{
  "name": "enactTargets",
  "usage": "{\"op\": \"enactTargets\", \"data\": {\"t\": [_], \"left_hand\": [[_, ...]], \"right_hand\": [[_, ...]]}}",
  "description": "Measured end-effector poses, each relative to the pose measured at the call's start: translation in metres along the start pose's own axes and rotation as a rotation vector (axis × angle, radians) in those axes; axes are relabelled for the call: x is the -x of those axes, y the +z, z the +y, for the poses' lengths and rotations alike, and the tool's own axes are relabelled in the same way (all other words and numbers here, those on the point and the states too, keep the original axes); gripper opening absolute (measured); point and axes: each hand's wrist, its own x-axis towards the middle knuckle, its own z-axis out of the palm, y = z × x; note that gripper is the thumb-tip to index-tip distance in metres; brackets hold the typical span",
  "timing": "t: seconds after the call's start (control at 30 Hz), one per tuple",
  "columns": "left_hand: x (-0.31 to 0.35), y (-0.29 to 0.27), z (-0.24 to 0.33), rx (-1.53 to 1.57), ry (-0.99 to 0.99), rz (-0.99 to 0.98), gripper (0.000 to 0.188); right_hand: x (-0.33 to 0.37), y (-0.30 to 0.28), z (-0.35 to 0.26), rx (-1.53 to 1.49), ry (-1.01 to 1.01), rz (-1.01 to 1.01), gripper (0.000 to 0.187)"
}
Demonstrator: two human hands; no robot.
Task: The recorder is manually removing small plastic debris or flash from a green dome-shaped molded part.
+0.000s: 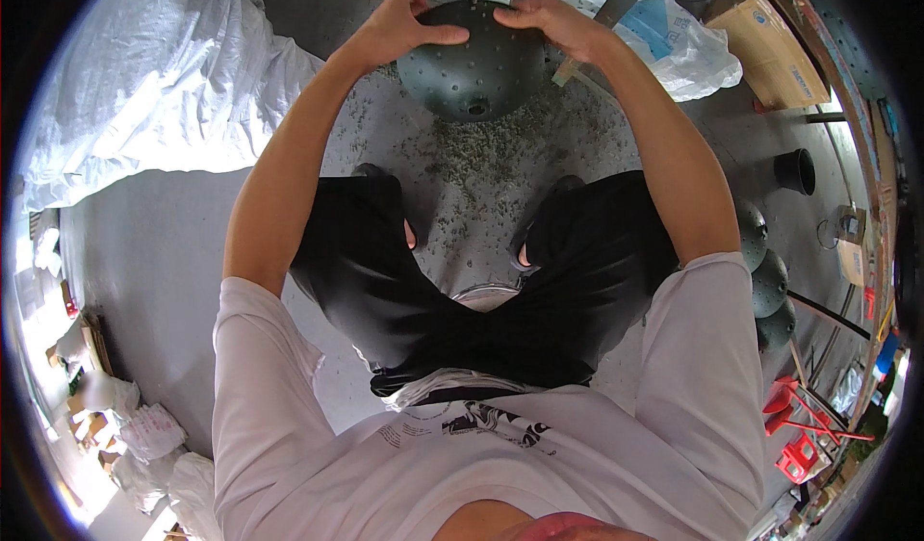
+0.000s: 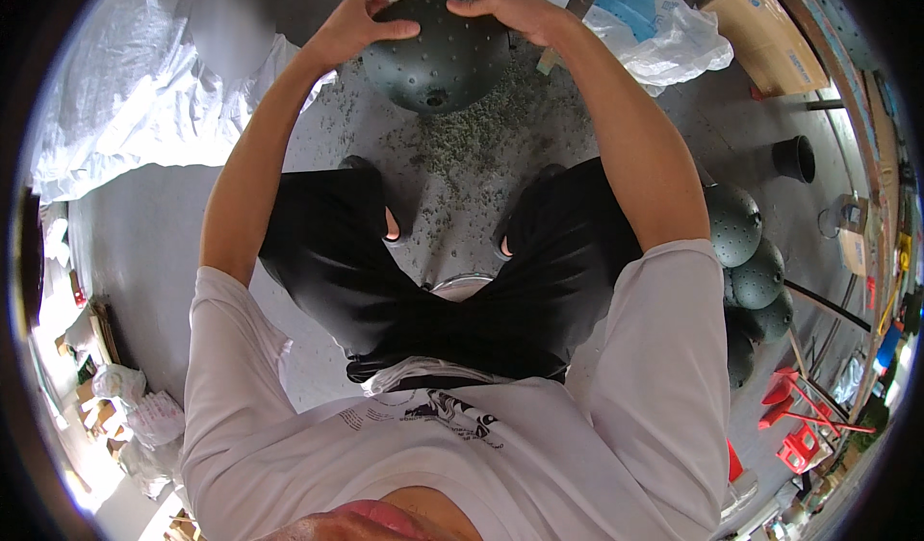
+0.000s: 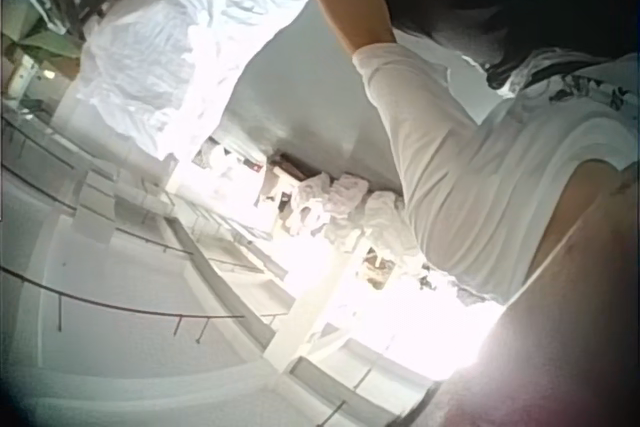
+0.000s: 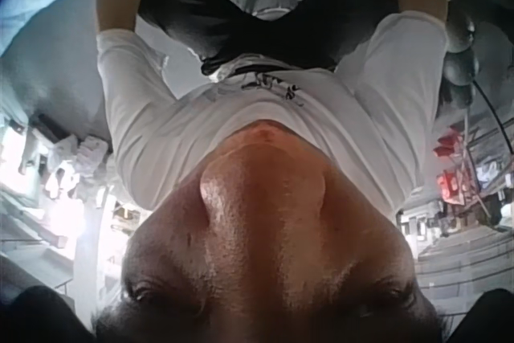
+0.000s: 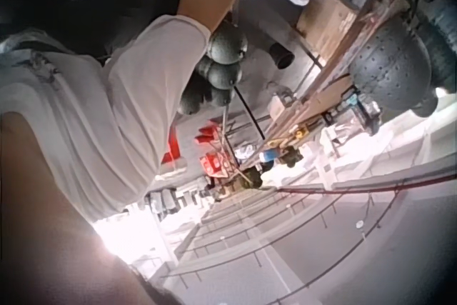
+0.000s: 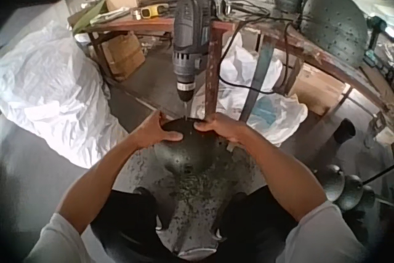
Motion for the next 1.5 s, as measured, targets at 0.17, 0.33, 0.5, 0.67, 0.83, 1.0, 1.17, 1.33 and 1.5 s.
{"op": "enactTargets", "data": {"t": [0.17,0.33,0.5,0.67,0.83,1.0,1.17,1.33,1.5], "left_hand": [[0.019,0.016,-0.021,0.135,0.076,-0.204,0.089],[0.024,0.01,0.009,0.08,-0.022,-0.484,0.065],[0.025,0.008,-0.006,0.024,0.063,-0.433,0.057],[0.03,0.0,-0.008,0.152,0.009,-0.424,0.056],[0.044,-0.005,-0.027,0.247,-0.04,-0.335,0.056],[0.038,-0.003,-0.035,0.094,-0.003,-0.376,0.059],[0.031,-0.021,-0.07,0.033,0.017,-0.216,0.056],[0.021,-0.015,-0.017,-0.596,-0.342,-0.254,0.036],[0.025,-0.003,-0.071,-0.391,0.017,-0.061,0.041]], "right_hand": [[0.0,0.012,0.009,0.313,-0.028,-0.177,0.06],[0.011,0.024,-0.005,0.424,-0.03,-0.207,0.05],[0.005,0.002,0.019,0.26,-0.154,-0.121,0.05],[0.013,-0.005,0.046,0.147,0.04,0.102,0.061],[0.012,0.005,0.042,-0.028,0.122,0.05,0.059],[0.005,-0.012,0.047,0.198,0.028,0.043,0.052],[0.006,-0.005,0.032,0.321,0.024,0.049,0.05],[0.026,-0.003,0.028,0.37,0.069,0.156,0.051],[0.013,0.007,0.02,0.335,-0.006,0.108,0.048]]}}
